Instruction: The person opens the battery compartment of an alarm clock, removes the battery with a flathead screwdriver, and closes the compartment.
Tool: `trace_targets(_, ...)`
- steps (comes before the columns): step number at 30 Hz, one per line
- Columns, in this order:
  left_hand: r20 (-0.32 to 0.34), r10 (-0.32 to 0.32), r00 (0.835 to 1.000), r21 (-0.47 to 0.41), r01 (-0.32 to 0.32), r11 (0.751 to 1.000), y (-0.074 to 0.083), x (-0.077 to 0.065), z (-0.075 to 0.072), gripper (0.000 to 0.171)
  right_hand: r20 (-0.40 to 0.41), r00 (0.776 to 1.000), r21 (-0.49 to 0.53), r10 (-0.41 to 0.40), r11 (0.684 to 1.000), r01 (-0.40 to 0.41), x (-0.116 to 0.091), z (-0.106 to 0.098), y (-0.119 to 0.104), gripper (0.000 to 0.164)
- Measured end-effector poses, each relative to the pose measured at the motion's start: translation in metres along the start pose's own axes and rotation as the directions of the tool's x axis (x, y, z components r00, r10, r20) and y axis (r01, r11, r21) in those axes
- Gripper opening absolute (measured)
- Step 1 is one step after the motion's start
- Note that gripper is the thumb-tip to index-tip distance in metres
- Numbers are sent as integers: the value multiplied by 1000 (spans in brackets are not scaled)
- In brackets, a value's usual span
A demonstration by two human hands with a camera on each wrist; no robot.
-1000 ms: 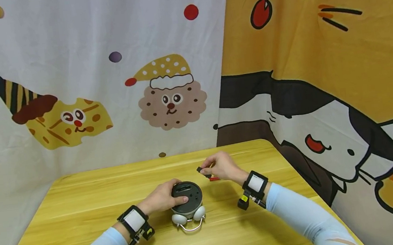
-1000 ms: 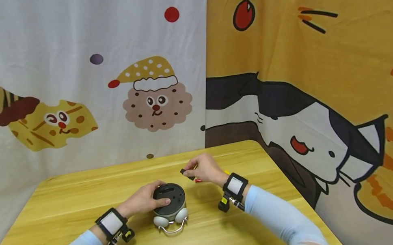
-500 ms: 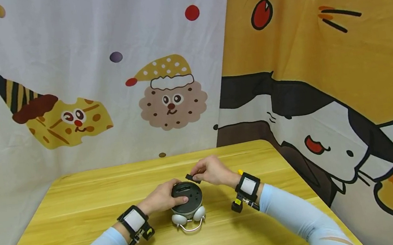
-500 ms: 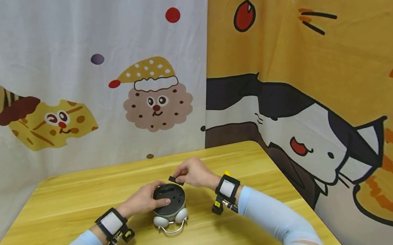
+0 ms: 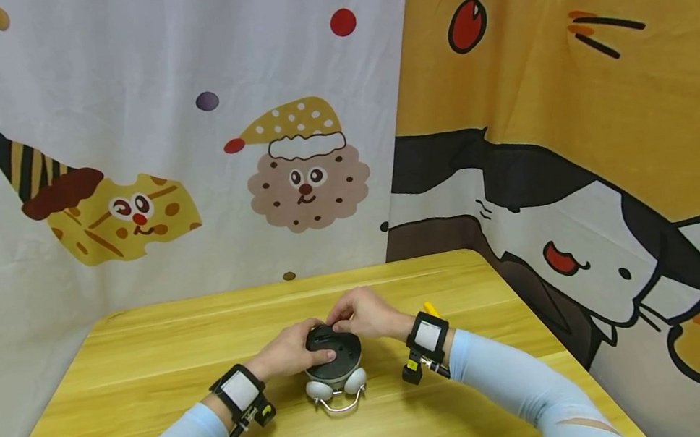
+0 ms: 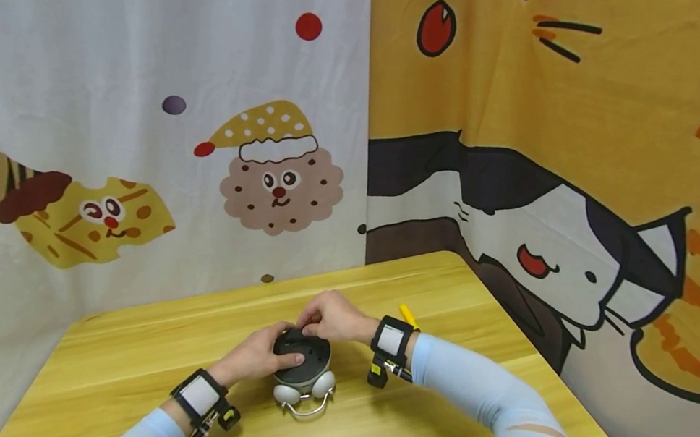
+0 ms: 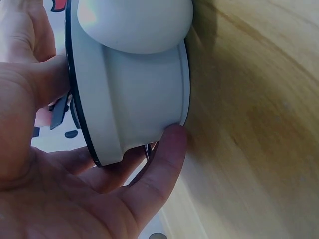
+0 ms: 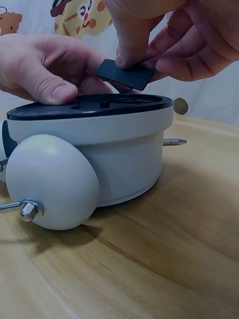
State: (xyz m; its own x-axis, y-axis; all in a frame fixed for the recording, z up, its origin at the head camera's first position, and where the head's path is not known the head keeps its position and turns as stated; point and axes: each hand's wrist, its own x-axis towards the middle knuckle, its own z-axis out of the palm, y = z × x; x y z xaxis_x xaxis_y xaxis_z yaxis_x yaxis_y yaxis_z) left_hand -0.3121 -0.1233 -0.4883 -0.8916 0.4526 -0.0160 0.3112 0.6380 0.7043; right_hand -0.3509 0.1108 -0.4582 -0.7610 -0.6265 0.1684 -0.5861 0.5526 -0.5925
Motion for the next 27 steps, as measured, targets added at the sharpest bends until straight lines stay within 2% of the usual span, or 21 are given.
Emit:
trace_targets(20, 13, 19, 1000, -28, -18, 999, 1, -2, 1, 58, 61, 996, -152, -66, 985, 75, 9, 13, 0, 15)
trace_targets(27, 19, 6, 1000, -38, -5, 999, -1, -2, 0, 57, 49, 998, -154, -33, 987, 41, 12, 15, -1, 14)
